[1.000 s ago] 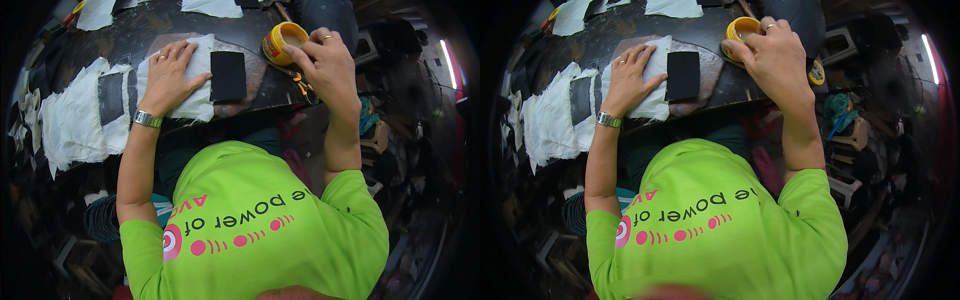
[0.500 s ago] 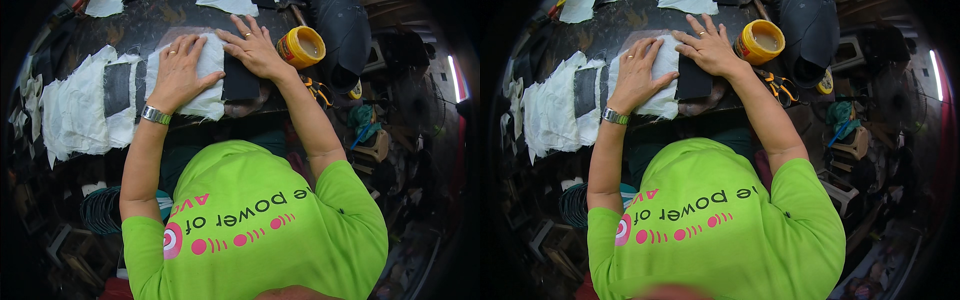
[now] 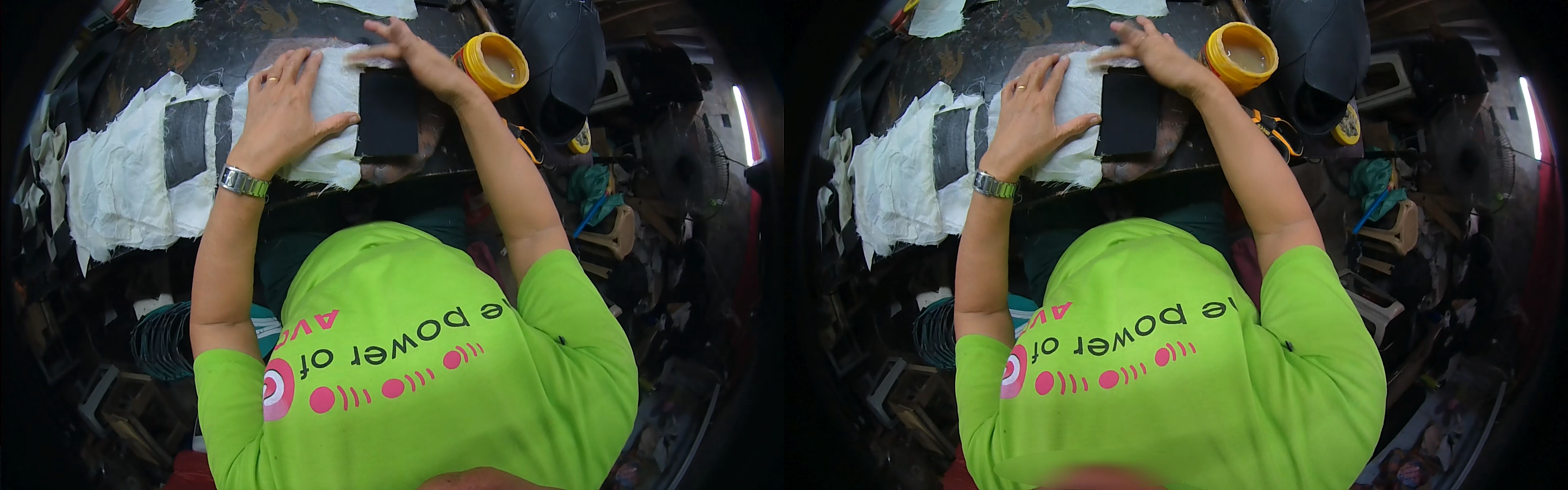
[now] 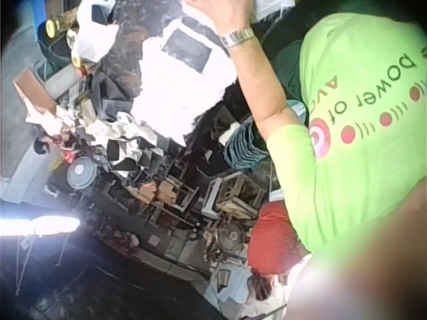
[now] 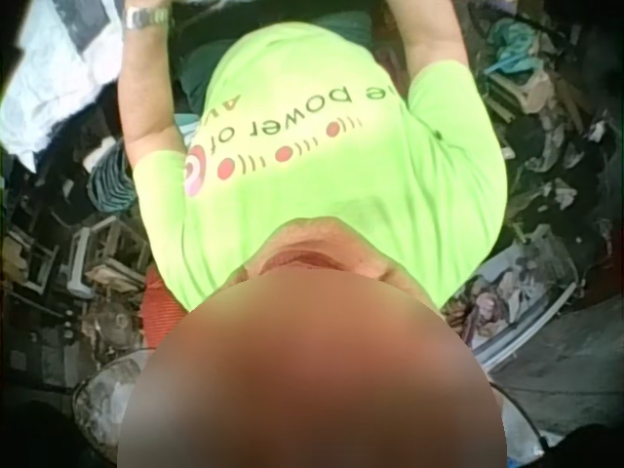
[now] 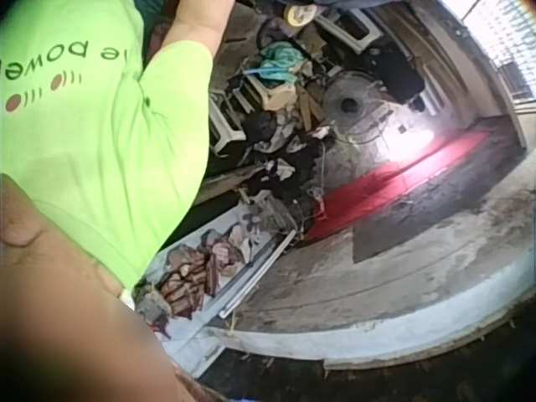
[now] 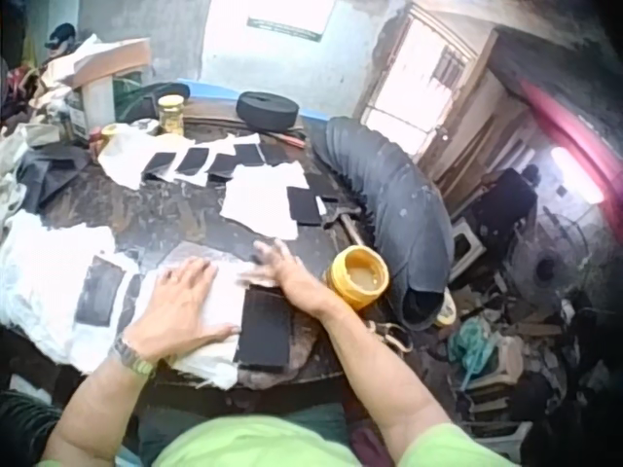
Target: The person repeatedly applies adhesive from a yellow tub onto small black fabric patches and presses them onto larger white fabric pieces on a workbench. The person handles the patches one at a time, smoothing each after placement.
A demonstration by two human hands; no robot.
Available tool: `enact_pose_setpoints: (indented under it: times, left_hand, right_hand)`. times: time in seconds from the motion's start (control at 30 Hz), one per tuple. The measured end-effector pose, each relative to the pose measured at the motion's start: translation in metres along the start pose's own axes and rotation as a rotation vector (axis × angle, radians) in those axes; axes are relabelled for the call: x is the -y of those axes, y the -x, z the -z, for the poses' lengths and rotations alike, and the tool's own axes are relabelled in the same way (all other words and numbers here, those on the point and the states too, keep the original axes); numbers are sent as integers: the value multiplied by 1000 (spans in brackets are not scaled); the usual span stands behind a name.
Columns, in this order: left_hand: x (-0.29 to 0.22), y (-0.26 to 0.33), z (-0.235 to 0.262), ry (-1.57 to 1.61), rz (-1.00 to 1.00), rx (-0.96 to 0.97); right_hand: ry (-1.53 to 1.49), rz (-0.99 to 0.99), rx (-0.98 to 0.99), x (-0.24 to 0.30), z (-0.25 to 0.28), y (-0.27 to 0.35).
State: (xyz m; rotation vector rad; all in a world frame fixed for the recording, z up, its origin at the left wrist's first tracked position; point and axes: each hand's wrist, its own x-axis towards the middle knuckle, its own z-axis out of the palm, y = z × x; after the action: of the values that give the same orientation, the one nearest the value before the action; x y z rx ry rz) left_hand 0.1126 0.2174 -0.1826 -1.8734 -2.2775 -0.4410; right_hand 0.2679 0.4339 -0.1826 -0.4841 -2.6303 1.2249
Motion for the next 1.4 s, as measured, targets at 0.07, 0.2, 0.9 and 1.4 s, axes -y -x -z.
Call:
enact_pose_setpoints:
  times: [0.07,0.2,0.9,1.4]
  left_hand:
    - [1,-2,1,-6,9,-8]
    - [15,-19,2,110,39,-16]
    - [-1,-58,5,791,280,-251]
    - [22,-80,-9,801,270,-228]
  right_hand:
    - [-645,-31,-208,13,7,-8]
    - [-1035,9,-135,49,22,0]
    - [581,345,-123,76,-68,120]
    - [764,240,-65,60,-66,102]
